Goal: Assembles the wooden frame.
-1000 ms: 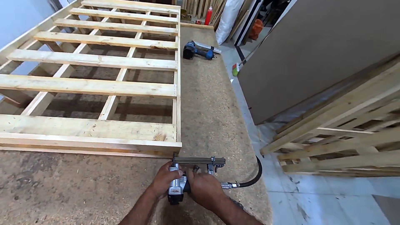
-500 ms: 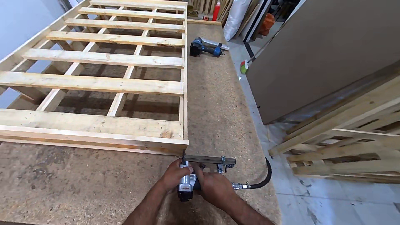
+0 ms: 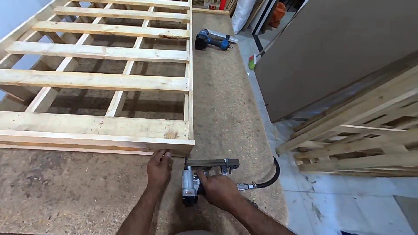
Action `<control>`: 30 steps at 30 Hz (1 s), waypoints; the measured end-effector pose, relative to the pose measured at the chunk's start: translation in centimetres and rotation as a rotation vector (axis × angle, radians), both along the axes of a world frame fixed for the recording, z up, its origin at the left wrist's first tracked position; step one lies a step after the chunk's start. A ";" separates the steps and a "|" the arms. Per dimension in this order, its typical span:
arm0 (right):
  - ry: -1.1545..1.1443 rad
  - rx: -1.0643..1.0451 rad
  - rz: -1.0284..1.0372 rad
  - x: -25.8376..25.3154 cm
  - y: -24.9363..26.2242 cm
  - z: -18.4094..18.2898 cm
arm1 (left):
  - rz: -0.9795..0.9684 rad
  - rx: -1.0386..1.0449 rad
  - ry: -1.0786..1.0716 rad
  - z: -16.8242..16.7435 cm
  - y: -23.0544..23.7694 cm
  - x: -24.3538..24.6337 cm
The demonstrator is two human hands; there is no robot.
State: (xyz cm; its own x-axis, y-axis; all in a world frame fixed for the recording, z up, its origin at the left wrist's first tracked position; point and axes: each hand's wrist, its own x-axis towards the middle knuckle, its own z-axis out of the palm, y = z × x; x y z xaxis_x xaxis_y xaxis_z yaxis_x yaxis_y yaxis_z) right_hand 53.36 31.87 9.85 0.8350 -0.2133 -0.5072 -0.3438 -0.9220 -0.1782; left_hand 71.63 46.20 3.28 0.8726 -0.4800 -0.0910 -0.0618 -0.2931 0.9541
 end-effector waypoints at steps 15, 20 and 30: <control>0.094 0.036 0.038 -1.9 0.6 -1.0 | -0.103 -0.050 0.343 -0.1 -2.5 0.1; 0.094 0.035 0.045 -1.6 0.7 -0.8 | -0.017 0.194 -0.066 -0.2 -3.1 -0.8; 0.108 0.047 0.010 -0.6 -0.1 -0.3 | -0.175 0.289 -0.083 -0.1 -2.0 1.1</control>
